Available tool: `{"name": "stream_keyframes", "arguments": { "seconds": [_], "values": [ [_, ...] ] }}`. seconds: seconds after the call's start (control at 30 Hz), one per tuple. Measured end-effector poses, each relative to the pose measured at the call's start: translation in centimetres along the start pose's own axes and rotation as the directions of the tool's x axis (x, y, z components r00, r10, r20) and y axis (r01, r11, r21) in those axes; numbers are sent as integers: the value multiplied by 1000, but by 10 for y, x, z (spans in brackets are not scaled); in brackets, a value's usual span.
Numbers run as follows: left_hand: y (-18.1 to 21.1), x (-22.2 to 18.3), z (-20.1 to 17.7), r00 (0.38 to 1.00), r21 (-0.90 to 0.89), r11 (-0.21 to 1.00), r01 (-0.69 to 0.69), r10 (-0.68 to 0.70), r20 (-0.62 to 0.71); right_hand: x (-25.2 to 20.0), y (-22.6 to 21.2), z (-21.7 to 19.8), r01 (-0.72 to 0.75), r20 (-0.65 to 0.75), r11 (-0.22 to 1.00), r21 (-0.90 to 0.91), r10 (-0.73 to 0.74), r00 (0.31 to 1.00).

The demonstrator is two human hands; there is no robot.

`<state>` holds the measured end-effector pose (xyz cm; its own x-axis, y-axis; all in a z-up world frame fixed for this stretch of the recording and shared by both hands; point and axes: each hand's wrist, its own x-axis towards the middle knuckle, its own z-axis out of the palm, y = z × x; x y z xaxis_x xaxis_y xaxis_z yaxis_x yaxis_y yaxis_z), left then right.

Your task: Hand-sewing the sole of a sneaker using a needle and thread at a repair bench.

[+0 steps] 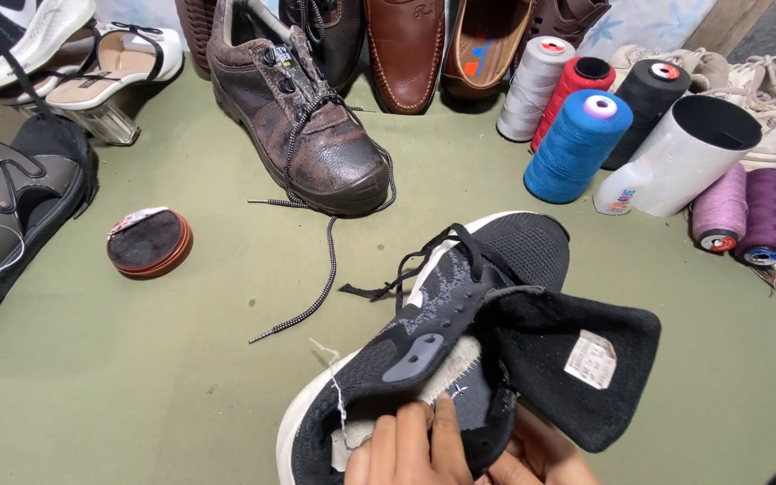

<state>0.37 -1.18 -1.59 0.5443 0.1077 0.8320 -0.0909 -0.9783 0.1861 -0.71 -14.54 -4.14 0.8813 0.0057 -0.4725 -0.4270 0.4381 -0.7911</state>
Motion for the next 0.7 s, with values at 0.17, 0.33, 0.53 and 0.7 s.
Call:
{"name": "stream_keyframes", "arguments": {
  "seconds": [0.17, 0.33, 0.53, 0.7],
  "values": [
    [-2, 3, -1, 999, 10, 999, -44, 44, -14, -4, -12, 8, -30, -50, 991, -134, 24, 998],
    [-1, 5, -5, 999, -35, 998, -45, 45, 12, -12, -15, 20, -65, -255, 973, -222, 7, 967],
    [-2, 3, -9, 998, -55, 998, -30, 33, 50, -11, -9, 14, 64, -245, 811, -581, -250, 937],
    [-8, 6, -9, 996, -21, 996, -84, 85, 39, 8, 14, -15, 171, -219, 769, -616, -375, 901]
  ]
}}
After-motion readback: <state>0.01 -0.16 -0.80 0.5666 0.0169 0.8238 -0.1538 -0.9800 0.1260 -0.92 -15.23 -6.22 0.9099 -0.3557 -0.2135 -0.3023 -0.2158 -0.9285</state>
